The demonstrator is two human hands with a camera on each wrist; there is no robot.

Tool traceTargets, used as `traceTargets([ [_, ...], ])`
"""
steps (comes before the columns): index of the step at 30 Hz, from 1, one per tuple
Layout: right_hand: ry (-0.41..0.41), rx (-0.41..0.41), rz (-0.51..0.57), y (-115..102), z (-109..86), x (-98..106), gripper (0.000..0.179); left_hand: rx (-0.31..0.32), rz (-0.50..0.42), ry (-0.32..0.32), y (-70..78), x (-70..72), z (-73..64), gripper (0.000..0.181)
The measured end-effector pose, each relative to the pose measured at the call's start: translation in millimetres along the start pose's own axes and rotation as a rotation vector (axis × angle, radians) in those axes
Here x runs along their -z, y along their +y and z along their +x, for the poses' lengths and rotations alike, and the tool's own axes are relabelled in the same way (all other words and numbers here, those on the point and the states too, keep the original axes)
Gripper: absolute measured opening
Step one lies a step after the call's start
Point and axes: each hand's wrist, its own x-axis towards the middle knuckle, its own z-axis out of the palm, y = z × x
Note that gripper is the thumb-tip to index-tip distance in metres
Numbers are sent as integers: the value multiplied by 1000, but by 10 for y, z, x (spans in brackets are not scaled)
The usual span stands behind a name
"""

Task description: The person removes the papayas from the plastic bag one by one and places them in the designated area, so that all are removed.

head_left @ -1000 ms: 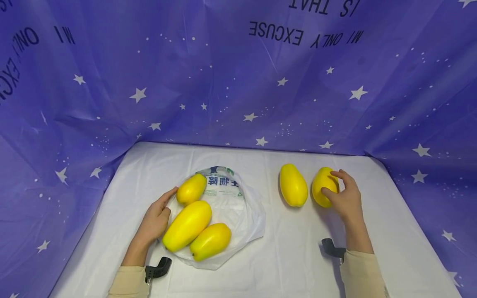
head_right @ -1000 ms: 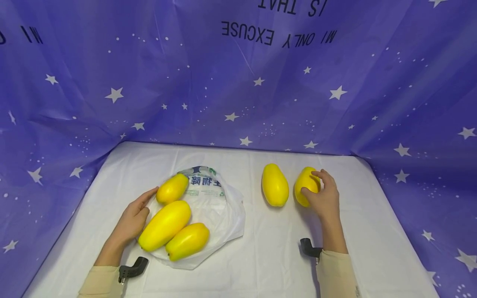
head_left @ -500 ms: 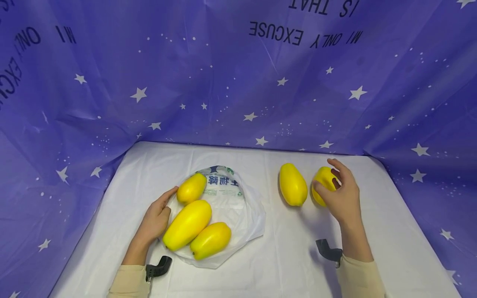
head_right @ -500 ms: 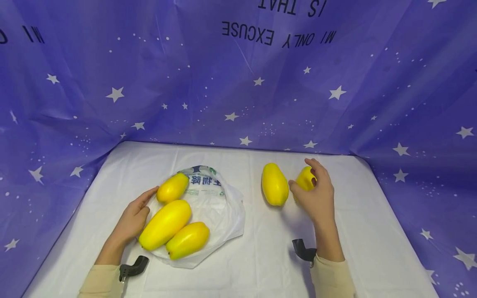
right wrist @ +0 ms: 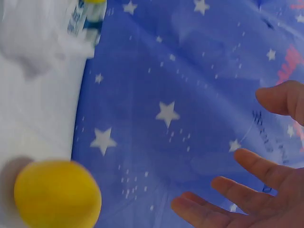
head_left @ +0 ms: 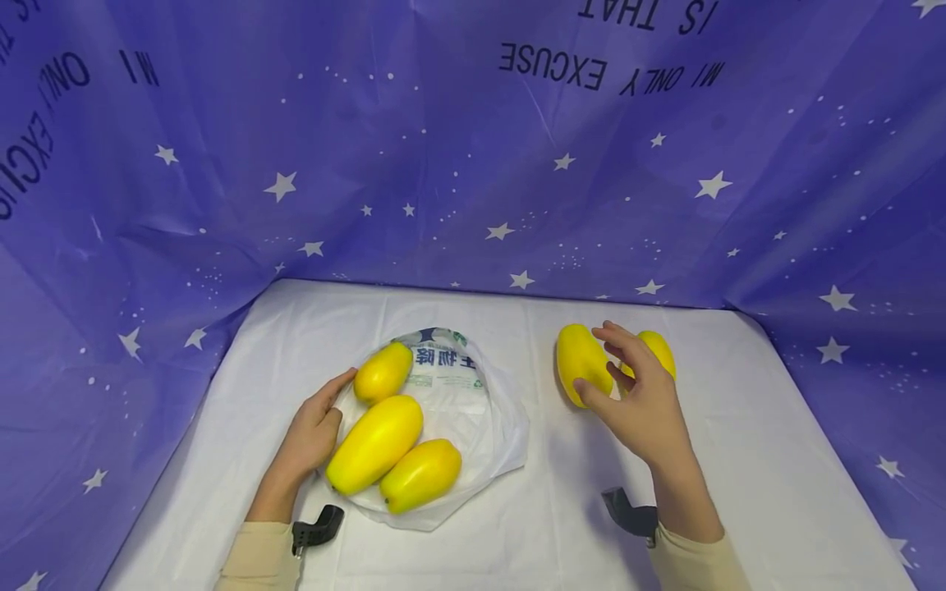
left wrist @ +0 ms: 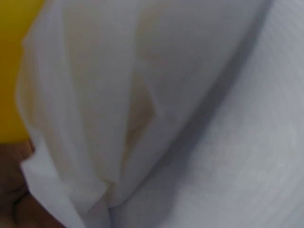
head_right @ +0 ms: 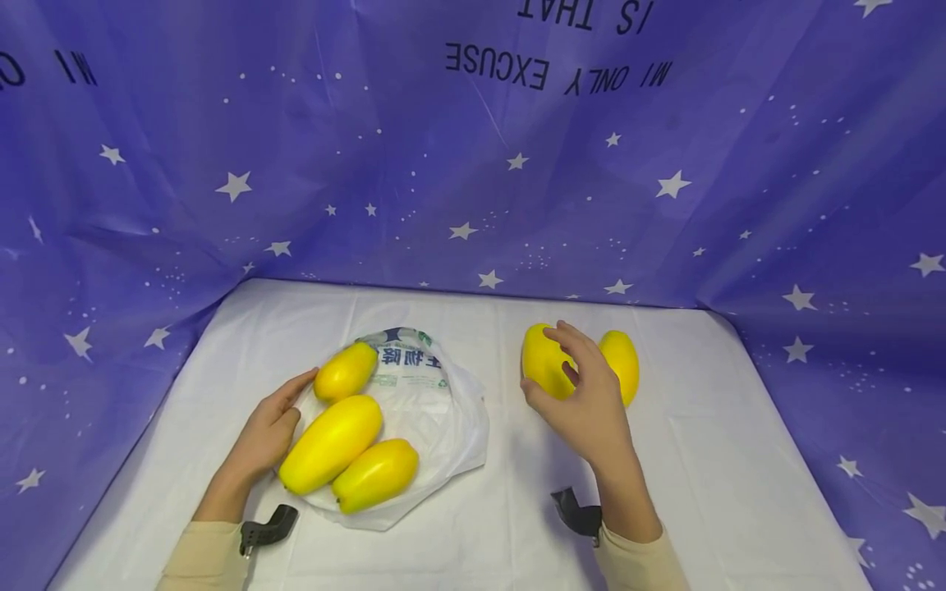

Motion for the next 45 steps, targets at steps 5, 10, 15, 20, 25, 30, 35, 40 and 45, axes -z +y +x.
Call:
traceTargets([
  [5, -55, 9, 16, -104, -50, -108, 63, -2, 7, -6, -7, 0, 8, 62],
  [10, -114, 40, 47, -174, -100, -231, 63, 4, 14, -2, -18, 0, 9, 62],
  [15, -174, 89, 45, -219, -159, -369, 61, 5, 26, 4, -28, 5, 6, 62],
  [20, -272, 77, 71, -323, -239, -518, 64, 4, 25, 2, -29, 6, 6, 62],
  [25, -380, 60, 83, -415, -311, -668, 64, 0, 22, 2, -31, 5, 3, 62],
  [30, -493, 46, 83, -505, -382, -822, 62, -6, 22, 7, -25, 3, 11, 62],
  [35, -606, 56, 11, -576, -455, -992, 60, -6, 20, 11, -17, 6, 12, 62],
  [40, -659, 70, -128, -636, -522, -1175, 63, -1, 14, 4, -18, 6, 10, 62],
  [45, -708, 49, -185, -672, -565, -1338, 65, 1, 14, 3, -24, 5, 11, 62],
])
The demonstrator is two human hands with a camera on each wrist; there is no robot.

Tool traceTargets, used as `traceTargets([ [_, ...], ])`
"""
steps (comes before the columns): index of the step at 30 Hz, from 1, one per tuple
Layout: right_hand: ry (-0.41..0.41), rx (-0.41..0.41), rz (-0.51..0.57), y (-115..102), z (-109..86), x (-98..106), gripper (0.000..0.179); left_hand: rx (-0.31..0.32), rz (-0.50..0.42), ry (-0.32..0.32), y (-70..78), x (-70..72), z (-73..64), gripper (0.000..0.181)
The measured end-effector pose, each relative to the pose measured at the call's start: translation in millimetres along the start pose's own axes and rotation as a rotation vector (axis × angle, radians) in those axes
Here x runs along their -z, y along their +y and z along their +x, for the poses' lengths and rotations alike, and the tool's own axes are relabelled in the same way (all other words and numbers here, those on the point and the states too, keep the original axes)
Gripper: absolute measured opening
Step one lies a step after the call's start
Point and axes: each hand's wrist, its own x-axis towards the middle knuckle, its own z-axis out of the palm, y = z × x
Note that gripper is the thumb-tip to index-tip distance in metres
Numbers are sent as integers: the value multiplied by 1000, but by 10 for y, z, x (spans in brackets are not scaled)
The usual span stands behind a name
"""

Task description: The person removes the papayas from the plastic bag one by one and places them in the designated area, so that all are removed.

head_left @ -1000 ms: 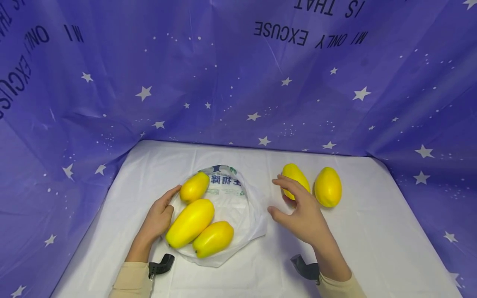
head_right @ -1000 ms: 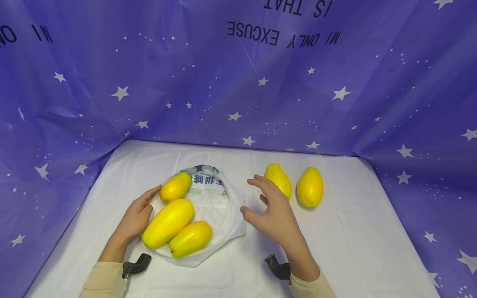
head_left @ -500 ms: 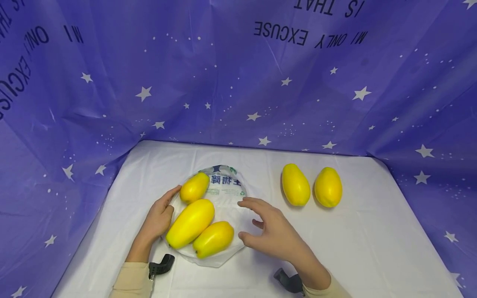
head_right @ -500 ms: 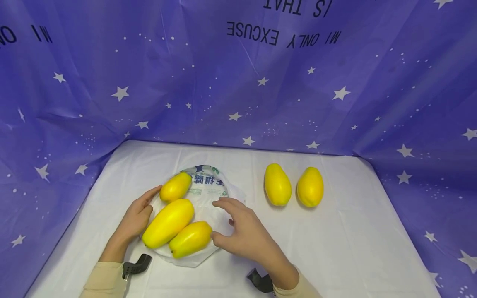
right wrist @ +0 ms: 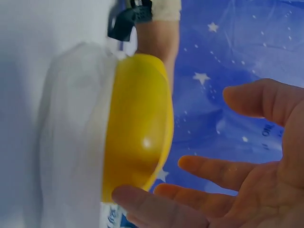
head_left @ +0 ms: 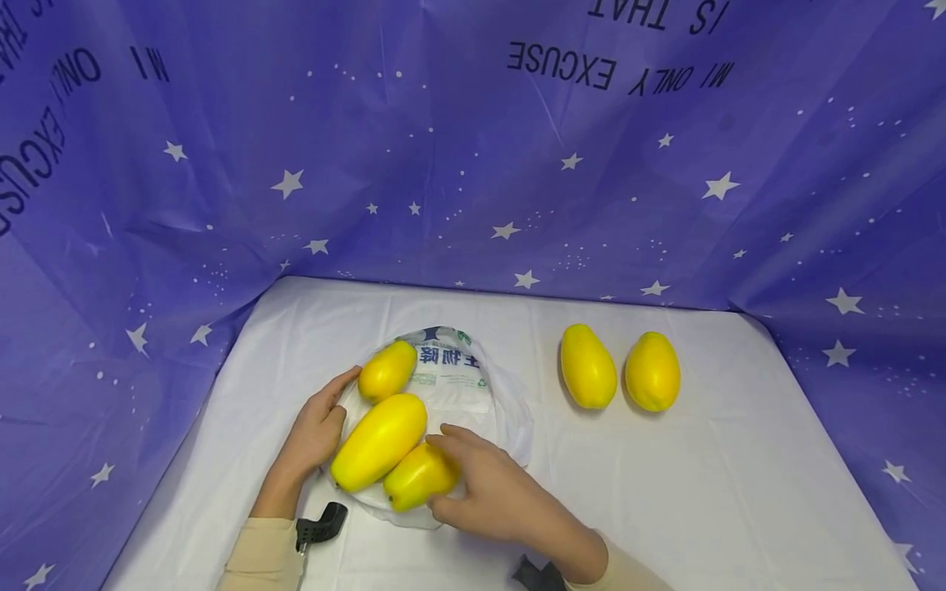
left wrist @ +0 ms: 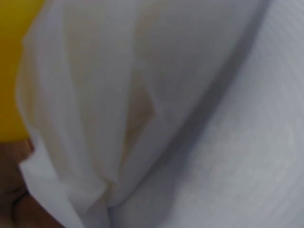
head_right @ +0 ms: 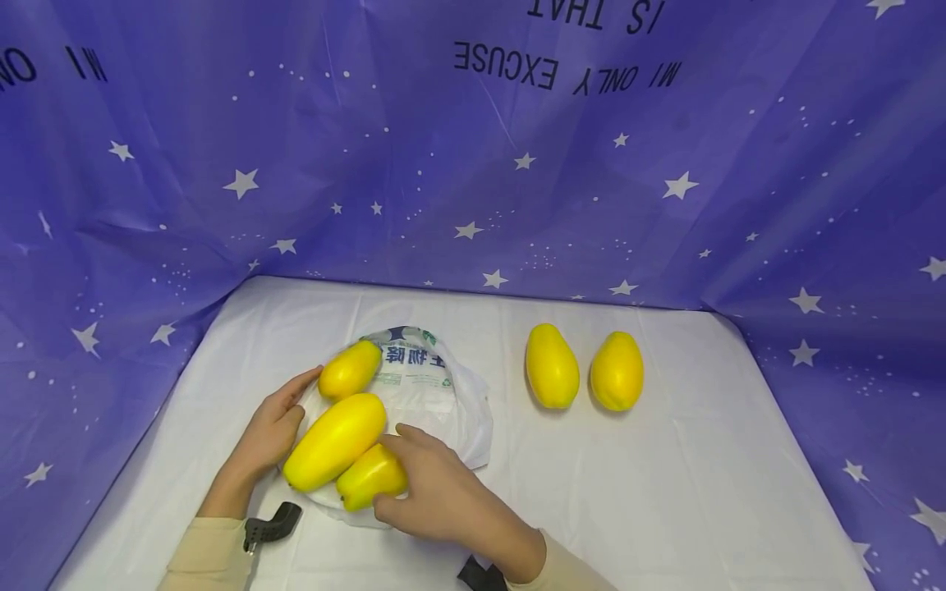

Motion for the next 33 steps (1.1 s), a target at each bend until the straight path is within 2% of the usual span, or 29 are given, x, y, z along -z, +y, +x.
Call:
traceTargets([
  [5, -34, -11, -14, 2, 55, -117, 66, -1, -3, -8, 5, -3, 1, 62],
  [13, -36, 2, -49, 16, 110, -209, 62, -5, -2, -12, 31, 6, -2, 62],
  [18, -5, 7, -64, 24, 145, -230, 52, -13, -6, -8, 30, 15, 2, 62],
  [27, 69, 3, -15, 62, 185, -298, 36, -28, -5, 6, 10, 16, 8, 62],
  [33, 74, 4, 15, 83, 174, -369, 32, -25, -8, 3, -3, 11, 9, 62],
])
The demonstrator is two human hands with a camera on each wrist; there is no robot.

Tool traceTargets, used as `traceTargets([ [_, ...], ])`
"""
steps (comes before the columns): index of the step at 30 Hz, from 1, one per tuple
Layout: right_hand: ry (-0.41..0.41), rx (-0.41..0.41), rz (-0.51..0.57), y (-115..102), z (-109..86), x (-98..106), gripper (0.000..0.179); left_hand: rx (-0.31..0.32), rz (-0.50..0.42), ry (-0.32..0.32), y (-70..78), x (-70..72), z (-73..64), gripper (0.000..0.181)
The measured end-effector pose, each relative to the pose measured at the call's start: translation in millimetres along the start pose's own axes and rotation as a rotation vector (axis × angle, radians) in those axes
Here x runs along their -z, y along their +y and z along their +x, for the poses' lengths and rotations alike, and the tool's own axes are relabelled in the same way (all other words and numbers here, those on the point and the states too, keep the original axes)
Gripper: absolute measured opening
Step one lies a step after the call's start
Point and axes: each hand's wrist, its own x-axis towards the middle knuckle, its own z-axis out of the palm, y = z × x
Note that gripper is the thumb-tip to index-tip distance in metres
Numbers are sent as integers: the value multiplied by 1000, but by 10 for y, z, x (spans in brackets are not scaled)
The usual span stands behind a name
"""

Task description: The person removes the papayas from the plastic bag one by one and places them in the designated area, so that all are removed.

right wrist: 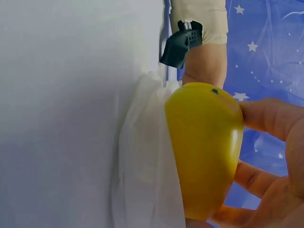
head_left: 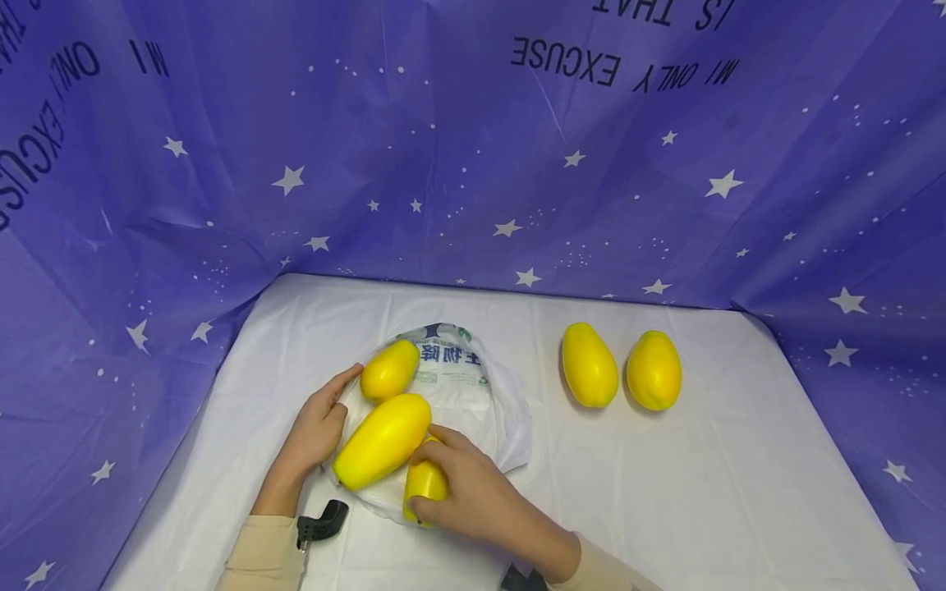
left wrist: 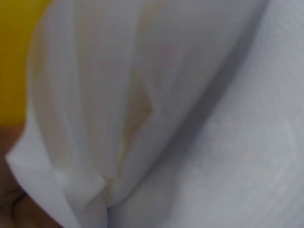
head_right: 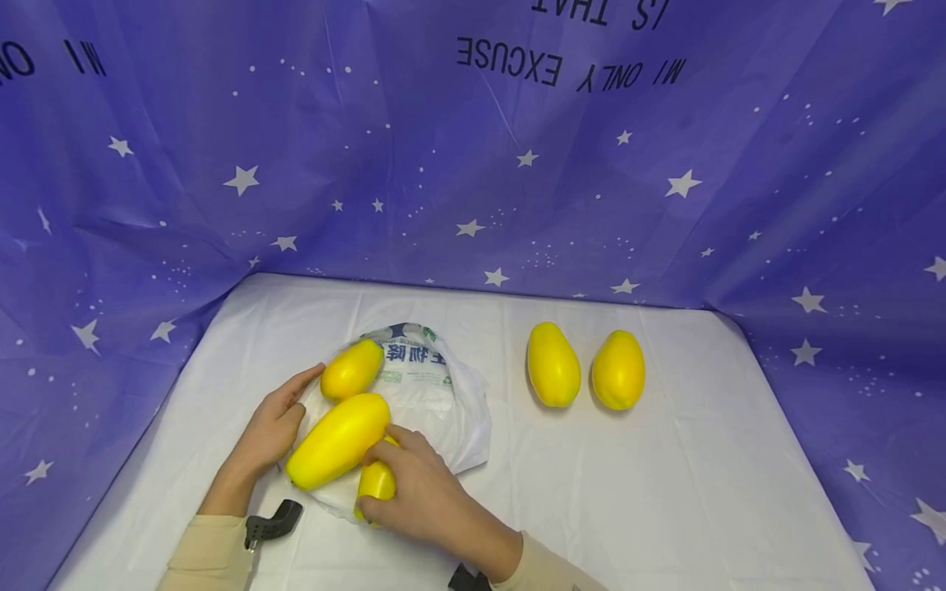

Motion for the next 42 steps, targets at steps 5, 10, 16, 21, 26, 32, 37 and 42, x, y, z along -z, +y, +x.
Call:
traceTargets([
  [5, 14, 17, 29, 32, -24, -11, 36, -6, 6, 4, 8, 1, 8, 61],
  [10, 78, 13, 99, 89, -21, -21, 24, 2, 9, 4, 16, 5, 3, 61],
  [16, 97, 28, 175, 136, -18, 10, 21, 10, 12, 2, 4, 0, -10, 61],
  [21, 118, 88, 200, 170, -24, 97, 22, 9, 1, 2, -3, -7, -14, 62],
  [26, 157, 117, 232, 212, -45, 222, 24, 5, -1, 0, 3, -7, -16, 63],
  [32, 203, 95, 240, 262, -74, 345, 27, 4, 1, 6, 12, -10, -9, 62],
  [37, 251, 86, 247, 313, -97, 429, 29, 3, 5, 8, 14, -13, -10, 61],
  [42, 299, 77, 268, 350, -122, 537, 31, 4, 9, 6, 3, -15, -13, 61],
])
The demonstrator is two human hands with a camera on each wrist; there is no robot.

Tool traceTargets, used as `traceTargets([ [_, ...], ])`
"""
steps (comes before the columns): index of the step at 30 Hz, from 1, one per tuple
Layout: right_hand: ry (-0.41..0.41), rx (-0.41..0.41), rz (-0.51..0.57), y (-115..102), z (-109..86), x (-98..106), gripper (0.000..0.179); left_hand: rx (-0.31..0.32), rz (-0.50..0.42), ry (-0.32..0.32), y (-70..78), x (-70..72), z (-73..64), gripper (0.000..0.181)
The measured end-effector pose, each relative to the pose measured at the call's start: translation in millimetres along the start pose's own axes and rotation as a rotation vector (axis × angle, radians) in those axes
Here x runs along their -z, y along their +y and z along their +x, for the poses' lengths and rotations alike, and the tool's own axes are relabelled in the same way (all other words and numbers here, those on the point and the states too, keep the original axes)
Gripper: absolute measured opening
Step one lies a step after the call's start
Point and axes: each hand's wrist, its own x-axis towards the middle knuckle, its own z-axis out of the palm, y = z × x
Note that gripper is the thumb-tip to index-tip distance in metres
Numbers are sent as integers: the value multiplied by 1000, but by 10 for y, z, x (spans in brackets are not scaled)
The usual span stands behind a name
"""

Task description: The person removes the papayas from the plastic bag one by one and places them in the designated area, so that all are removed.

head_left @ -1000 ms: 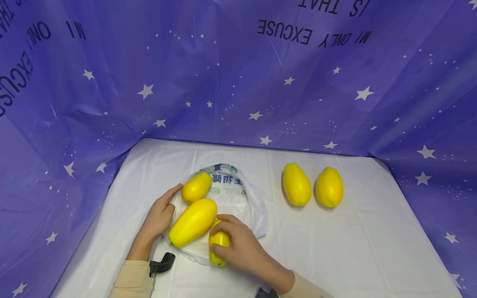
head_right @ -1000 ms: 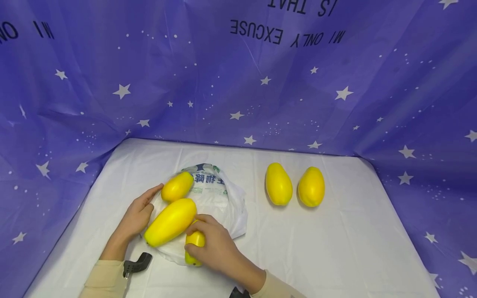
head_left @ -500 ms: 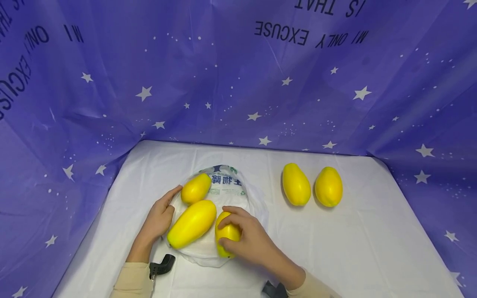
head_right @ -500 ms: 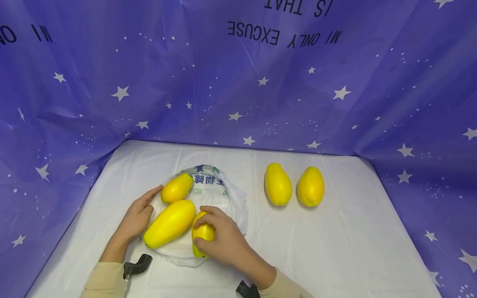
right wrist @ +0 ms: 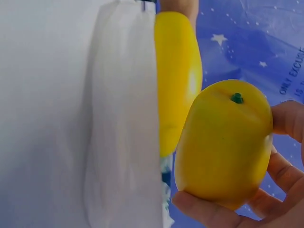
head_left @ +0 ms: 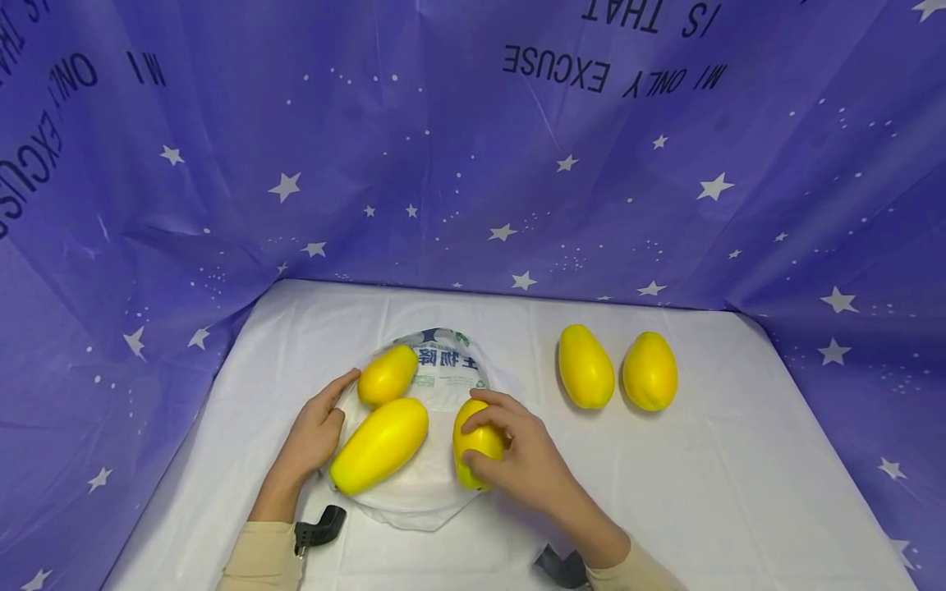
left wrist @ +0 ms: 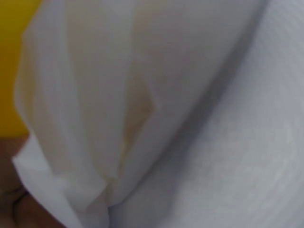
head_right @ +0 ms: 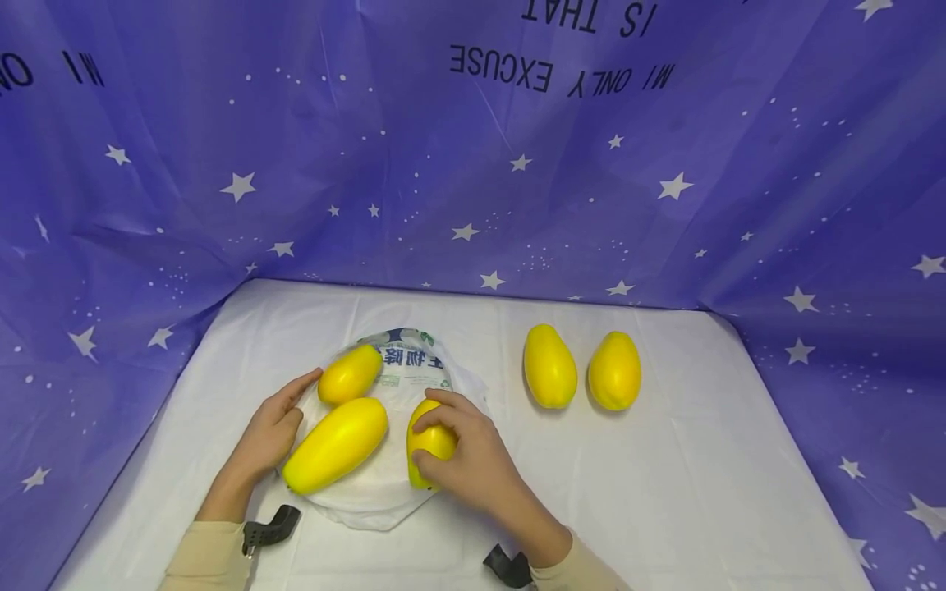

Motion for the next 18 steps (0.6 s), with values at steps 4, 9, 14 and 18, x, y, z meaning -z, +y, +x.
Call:
traceTargets([
  [4, 31, 8, 8, 3, 8, 117, 31, -6, 3, -1, 3, 1, 1, 61],
  [9, 61, 23, 5, 25, 13, 263, 31, -4, 5, -2, 8, 3, 0, 61],
  [14, 82, 18, -2, 44, 6, 399, 31, -9, 8, 1, 10, 4, 1, 61],
  [18, 112, 7, 10, 72, -1, 499, 31, -8, 12, 2, 12, 3, -2, 61],
])
